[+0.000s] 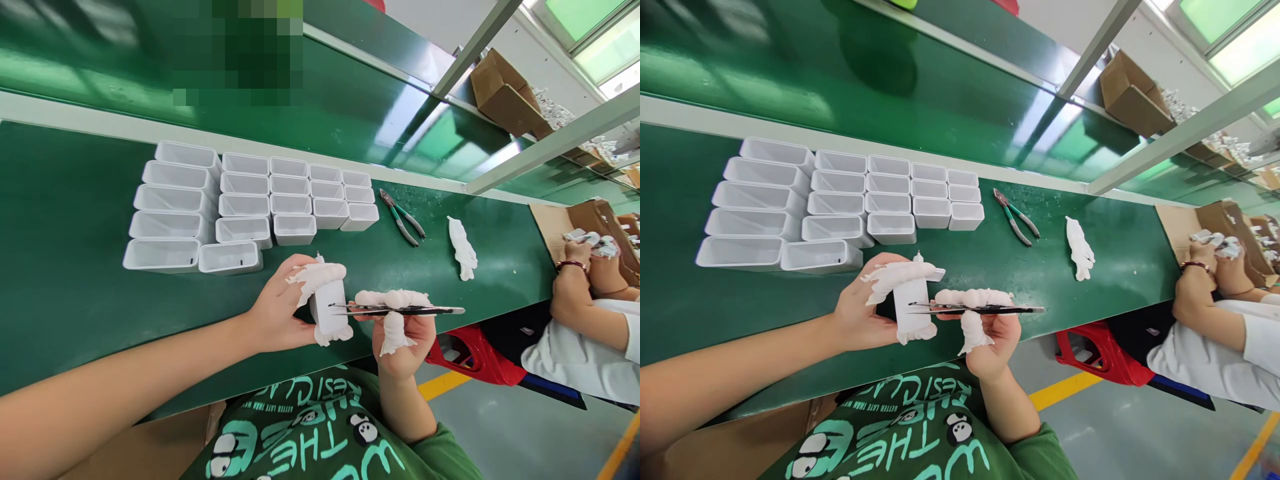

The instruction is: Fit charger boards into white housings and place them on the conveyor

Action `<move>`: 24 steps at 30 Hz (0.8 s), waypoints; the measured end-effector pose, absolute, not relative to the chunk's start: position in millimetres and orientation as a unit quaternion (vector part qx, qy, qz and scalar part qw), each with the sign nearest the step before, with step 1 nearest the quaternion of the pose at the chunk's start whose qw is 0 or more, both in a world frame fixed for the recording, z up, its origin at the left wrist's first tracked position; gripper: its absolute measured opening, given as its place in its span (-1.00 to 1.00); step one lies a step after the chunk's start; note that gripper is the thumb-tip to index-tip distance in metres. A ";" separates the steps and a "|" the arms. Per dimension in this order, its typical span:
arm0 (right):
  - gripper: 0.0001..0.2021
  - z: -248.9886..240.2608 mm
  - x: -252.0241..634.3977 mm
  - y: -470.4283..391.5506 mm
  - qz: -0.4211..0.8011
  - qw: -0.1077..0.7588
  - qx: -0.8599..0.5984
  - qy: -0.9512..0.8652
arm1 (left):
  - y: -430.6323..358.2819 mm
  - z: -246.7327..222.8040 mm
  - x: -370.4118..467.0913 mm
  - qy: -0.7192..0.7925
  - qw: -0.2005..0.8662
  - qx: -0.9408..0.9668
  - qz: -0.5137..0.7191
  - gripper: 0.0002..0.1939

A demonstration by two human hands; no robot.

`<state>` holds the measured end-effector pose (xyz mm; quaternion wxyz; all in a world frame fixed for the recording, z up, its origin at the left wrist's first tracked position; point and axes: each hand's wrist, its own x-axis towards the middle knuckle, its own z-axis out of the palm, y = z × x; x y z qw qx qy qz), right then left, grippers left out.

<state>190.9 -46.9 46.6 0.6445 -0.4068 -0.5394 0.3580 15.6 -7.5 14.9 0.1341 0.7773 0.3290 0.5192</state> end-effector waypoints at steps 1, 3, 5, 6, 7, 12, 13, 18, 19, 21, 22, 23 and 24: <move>-0.86 47.5 191.6 -47.7 0.351 0.643 -0.407 -0.545 | -7.6 15.2 15.7 0.327 0.134 0.779 0.519 -0.25; -0.85 49.9 192.8 -49.8 0.335 0.643 -0.402 -0.558 | -7.6 15.8 15.9 0.327 0.133 0.780 0.517 -0.25; -0.82 52.2 193.4 -51.9 0.319 0.644 -0.393 -0.573 | -7.7 16.3 16.4 0.331 0.129 0.778 0.519 -0.25; -0.80 53.2 193.5 -53.0 0.312 0.642 -0.390 -0.582 | -7.8 16.5 16.6 0.334 0.127 0.776 0.520 -0.25; -0.79 53.9 193.4 -54.1 0.303 0.640 -0.388 -0.590 | -7.9 16.7 16.9 0.336 0.125 0.775 0.520 -0.26; -0.78 54.0 193.1 -59.4 0.254 0.623 -0.409 -0.616 | -7.2 17.6 16.6 0.332 0.117 0.778 0.521 -0.27; -0.78 53.9 193.3 -60.3 0.249 0.617 -0.413 -0.622 | -6.7 17.7 16.3 0.332 0.116 0.777 0.522 -0.26; -0.72 58.4 192.1 -61.8 0.254 0.598 -0.397 -0.648 | -2.7 16.5 15.1 0.292 0.094 0.780 0.546 -0.17; -0.71 60.2 191.0 -61.5 0.257 0.599 -0.396 -0.647 | -2.2 15.9 15.2 0.287 0.091 0.779 0.550 -0.15; -0.71 63.5 188.2 -60.6 0.263 0.603 -0.395 -0.642 | -2.1 14.2 15.7 0.291 0.094 0.776 0.552 -0.13; -0.71 64.8 187.0 -60.2 0.265 0.604 -0.394 -0.639 | -2.4 13.4 16.0 0.293 0.096 0.775 0.553 -0.12; -0.72 65.7 185.9 -59.7 0.267 0.604 -0.394 -0.639 | -2.8 12.7 16.4 0.293 0.097 0.774 0.554 -0.11; -0.72 66.0 185.2 -59.4 0.268 0.603 -0.396 -0.639 | -3.3 12.1 16.7 0.292 0.097 0.773 0.555 -0.11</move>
